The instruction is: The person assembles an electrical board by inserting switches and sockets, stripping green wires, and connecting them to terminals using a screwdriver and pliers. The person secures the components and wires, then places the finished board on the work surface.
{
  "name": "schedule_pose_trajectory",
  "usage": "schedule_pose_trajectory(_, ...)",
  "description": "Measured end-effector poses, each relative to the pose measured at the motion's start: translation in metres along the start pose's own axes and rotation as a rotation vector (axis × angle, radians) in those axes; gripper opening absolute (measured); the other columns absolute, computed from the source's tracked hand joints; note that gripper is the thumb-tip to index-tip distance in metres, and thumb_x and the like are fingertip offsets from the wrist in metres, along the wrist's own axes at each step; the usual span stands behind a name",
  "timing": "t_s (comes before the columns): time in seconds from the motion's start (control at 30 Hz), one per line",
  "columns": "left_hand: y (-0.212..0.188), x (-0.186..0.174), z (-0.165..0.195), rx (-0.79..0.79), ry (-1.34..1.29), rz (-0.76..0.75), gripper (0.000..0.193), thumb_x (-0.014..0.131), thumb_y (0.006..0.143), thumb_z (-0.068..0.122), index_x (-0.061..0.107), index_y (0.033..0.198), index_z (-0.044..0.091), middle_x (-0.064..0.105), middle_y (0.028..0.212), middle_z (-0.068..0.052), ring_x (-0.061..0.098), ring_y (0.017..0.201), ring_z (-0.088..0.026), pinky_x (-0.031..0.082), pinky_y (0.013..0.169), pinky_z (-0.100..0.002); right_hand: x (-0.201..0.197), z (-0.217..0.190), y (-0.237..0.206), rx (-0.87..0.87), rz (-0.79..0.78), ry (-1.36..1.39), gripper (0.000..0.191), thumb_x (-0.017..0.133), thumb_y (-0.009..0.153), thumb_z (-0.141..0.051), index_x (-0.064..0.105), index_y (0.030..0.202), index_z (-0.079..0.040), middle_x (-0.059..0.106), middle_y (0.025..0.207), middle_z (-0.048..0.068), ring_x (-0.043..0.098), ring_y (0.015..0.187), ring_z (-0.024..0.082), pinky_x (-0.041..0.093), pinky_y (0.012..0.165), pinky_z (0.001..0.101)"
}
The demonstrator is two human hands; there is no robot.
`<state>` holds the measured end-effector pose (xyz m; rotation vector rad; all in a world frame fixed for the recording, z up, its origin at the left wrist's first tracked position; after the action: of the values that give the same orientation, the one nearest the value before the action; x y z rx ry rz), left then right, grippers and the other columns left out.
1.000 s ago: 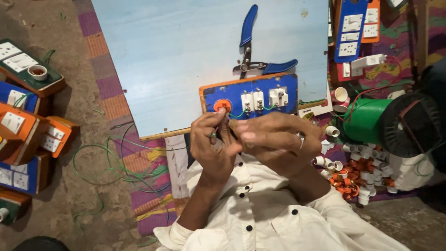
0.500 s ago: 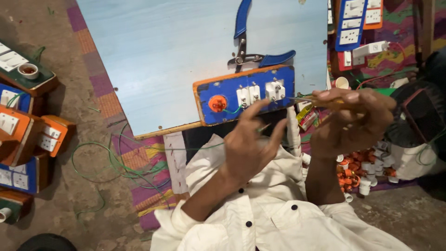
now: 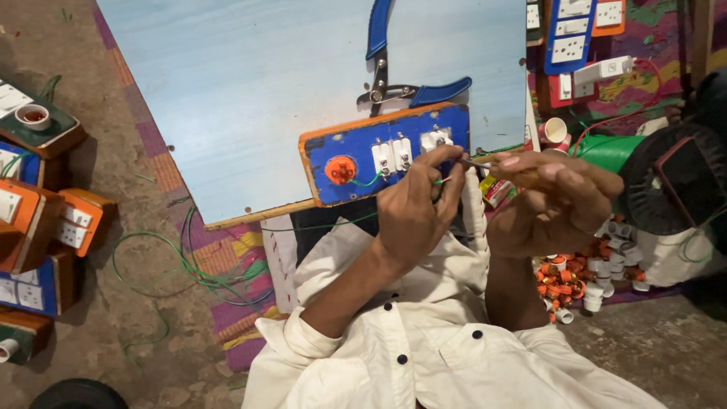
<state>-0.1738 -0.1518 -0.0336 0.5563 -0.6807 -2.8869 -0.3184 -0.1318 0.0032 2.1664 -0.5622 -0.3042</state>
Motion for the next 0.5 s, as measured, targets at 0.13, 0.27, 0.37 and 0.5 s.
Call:
schedule_pose_trajectory(0.13, 0.0, 0.0, -0.003, -0.017, -0.052, 0.017, 0.027, 0.079, 0.096, 0.002, 0.052, 0.098, 0.0, 0.075, 0.11, -0.008, 0.061, 0.059, -0.01, 0.05, 0.055, -0.027, 0.002, -0.001, -0.002, 0.056, -0.007, -0.037, 0.026, 0.059, 0.111, -0.025, 0.053, 0.128, -0.006, 0.05, 0.115, 0.009, 0.073, 0.083, 0.021, 0.066, 0.07, 0.0335)
schedule_pose_trajectory(0.27, 0.0, -0.004, -0.002, 0.033, -0.044, 0.037, 0.025, 0.079, 0.097, 0.003, 0.054, 0.1, 0.0, 0.075, 0.11, -0.008, 0.067, 0.065, -0.012, 0.052, 0.058, -0.027, 0.003, -0.002, 0.001, -0.025, -0.1, -0.006, 0.022, 0.061, 0.108, -0.019, 0.054, 0.121, -0.003, 0.051, 0.108, 0.011, 0.07, 0.083, 0.026, 0.066, 0.066, 0.0362)
schedule_pose_trajectory(0.37, -0.001, -0.003, -0.003, 0.026, -0.035, -0.021, 0.022, 0.076, 0.094, -0.001, 0.064, 0.112, -0.005, 0.071, 0.094, -0.005, 0.069, 0.067, -0.015, 0.053, 0.059, -0.029, -0.009, 0.004, 0.005, 0.035, -0.163, 0.068, 0.022, 0.067, 0.101, -0.021, 0.061, 0.111, -0.002, 0.056, 0.103, 0.01, 0.073, 0.087, 0.025, 0.067, 0.067, 0.0376)
schedule_pose_trajectory(0.5, 0.002, -0.003, -0.001, 0.046, -0.044, 0.005, 0.018, 0.075, 0.099, 0.003, 0.06, 0.106, -0.003, 0.074, 0.104, -0.007, 0.068, 0.068, -0.013, 0.053, 0.06, -0.029, -0.028, 0.013, 0.006, 0.205, -0.228, 0.16, 0.023, 0.077, 0.091, -0.026, 0.073, 0.096, -0.004, 0.067, 0.096, 0.006, 0.079, 0.091, 0.02, 0.068, 0.074, 0.0395)
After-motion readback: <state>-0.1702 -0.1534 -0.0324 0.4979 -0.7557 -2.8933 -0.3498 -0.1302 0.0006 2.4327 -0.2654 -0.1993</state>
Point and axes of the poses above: each hand's wrist, its own y-axis towards the middle knuckle, its own x-axis out of the palm, z = x × y, the point moved 7 cm from there along y, towards the middle knuckle
